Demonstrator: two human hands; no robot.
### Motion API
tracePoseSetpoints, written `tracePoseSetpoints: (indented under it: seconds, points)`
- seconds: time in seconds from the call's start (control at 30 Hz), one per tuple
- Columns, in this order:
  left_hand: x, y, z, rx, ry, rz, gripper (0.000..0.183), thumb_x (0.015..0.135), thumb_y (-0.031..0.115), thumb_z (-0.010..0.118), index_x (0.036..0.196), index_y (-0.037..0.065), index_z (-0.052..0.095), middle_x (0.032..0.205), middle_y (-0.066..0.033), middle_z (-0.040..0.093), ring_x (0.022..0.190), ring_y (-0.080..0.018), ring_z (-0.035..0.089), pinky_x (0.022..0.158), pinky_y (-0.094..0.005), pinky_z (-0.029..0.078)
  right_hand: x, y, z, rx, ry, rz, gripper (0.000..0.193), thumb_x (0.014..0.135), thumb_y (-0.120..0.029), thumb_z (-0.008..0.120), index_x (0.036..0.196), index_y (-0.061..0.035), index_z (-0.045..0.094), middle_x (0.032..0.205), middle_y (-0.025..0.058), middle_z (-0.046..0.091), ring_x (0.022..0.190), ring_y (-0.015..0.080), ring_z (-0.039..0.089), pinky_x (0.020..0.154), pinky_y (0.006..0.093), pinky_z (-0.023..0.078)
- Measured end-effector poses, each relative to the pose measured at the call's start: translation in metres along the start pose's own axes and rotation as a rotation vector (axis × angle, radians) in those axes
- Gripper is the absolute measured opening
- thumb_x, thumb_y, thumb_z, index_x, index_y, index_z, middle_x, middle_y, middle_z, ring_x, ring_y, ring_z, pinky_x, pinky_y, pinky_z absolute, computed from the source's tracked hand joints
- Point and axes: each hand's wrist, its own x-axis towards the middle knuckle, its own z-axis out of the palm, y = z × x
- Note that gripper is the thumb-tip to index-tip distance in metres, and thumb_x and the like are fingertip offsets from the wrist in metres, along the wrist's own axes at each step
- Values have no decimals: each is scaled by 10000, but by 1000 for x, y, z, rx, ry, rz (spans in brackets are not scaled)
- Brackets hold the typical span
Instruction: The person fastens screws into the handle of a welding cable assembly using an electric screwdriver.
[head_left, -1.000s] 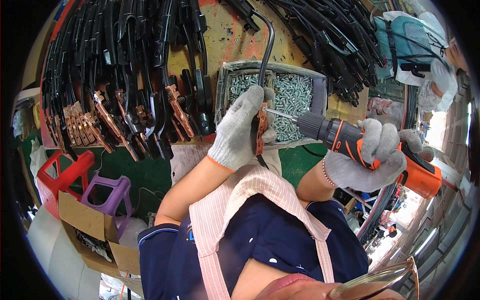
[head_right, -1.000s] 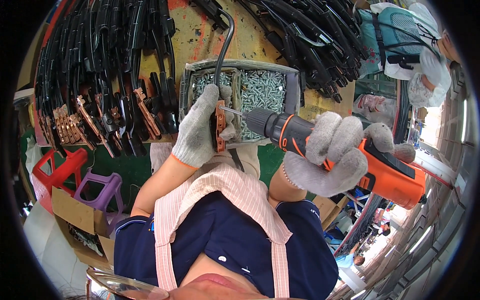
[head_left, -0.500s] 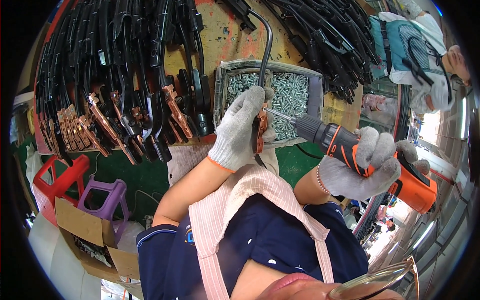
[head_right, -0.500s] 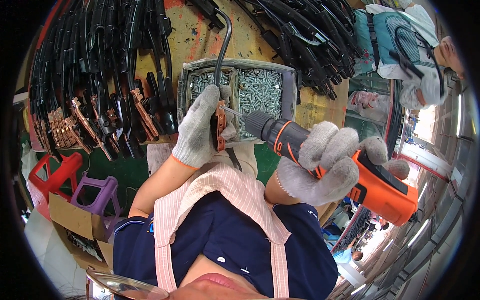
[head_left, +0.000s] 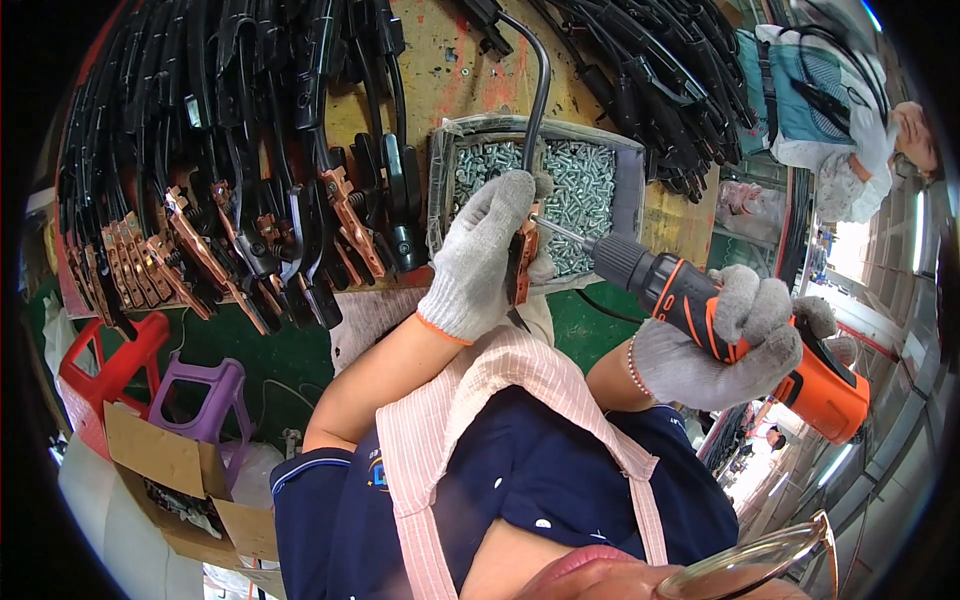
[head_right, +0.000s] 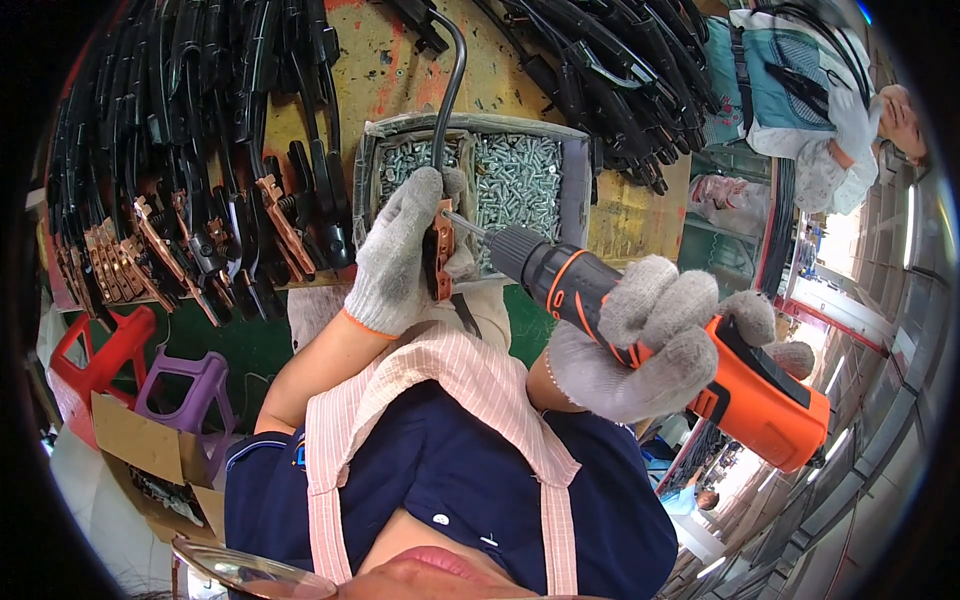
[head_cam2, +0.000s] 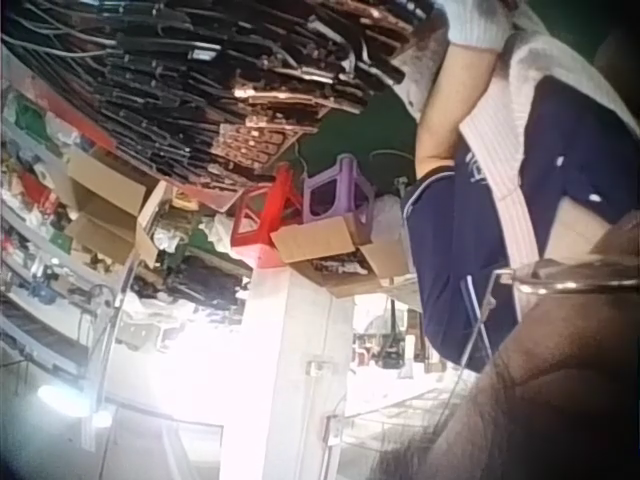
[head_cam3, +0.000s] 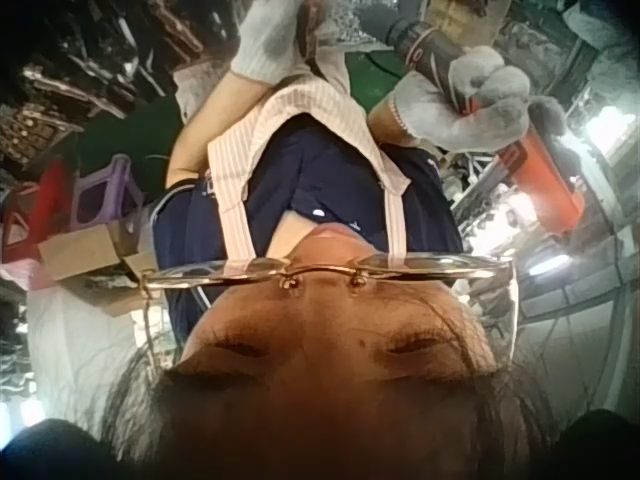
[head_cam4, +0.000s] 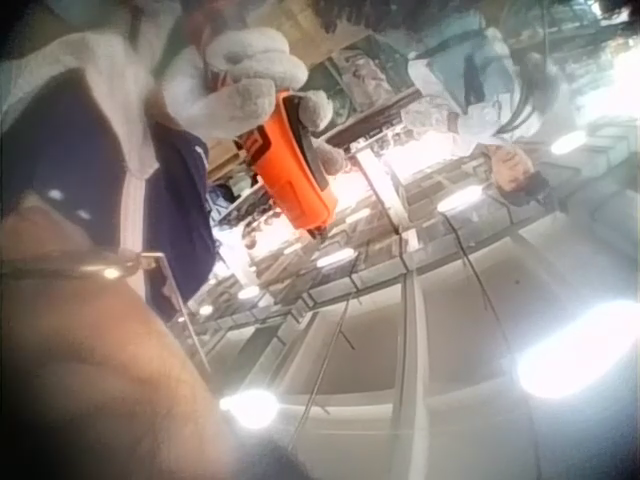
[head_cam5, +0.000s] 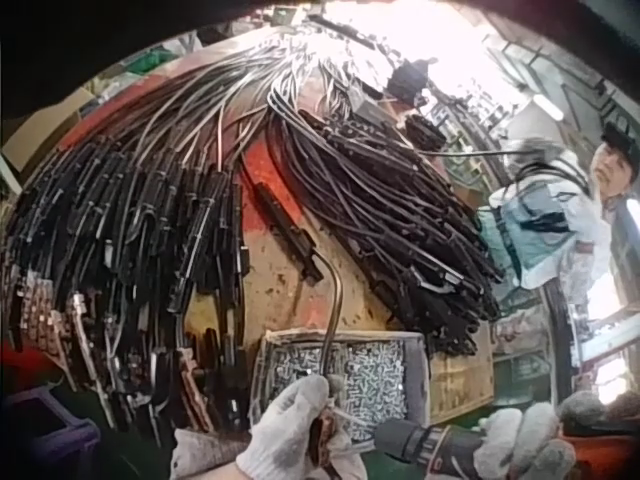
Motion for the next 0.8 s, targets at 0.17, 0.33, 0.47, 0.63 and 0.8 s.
tracePoseSetpoints:
  seconds: [0.17, 0.33, 0.47, 0.63, 0.8]
  points:
    - [0, -1, -2, 8, 22, 6, 367, 930, 393, 625, 1116, 76, 615, 756, 38, 513, 595, -58, 503, 490, -240, 490, 0, 2, 1, -58, 37, -20, 725, 855, 32, 543, 1477, -114, 202, 1124, 102, 453, 580, 91, 436, 425, 197, 390]
    - [-2, 2, 6, 7, 96, -6, 372, 924, 401, 632, 1103, 76, 612, 718, 26, 512, 585, -63, 504, 483, -242, 474, 0, 3, 2, -113, 44, -48, 725, 860, 15, 547, 1478, -82, 180, 1215, 136, 410, 594, 93, 447, 438, 189, 394]
    - [-1, 2, 3, -2, 92, -6, 363, 922, 395, 638, 1086, 73, 607, 704, 12, 516, 570, -75, 500, 483, -245, 462, -2, -1, -1, -96, 62, 70, 661, 856, 1, 561, 1424, -23, 222, 1166, 143, 425, 567, 90, 437, 436, 188, 387]
    - [-2, 3, 3, -1, 40, 3, 348, 926, 382, 638, 1080, 71, 604, 684, 7, 506, 551, -87, 485, 470, -256, 436, 2, 2, 3, -29, -4, 104, 482, 858, -26, 575, 1261, 29, 317, 699, 65, 450, 487, 91, 389, 433, 191, 381]
    - [-2, 3, 4, 0, 107, -6, 326, 929, 372, 635, 1055, 73, 604, 670, 7, 503, 540, -92, 478, 469, -257, 424, 4, 2, -1, -46, 23, 99, 468, 867, -18, 565, 1260, 27, 316, 632, 46, 427, 478, 93, 385, 425, 193, 376]
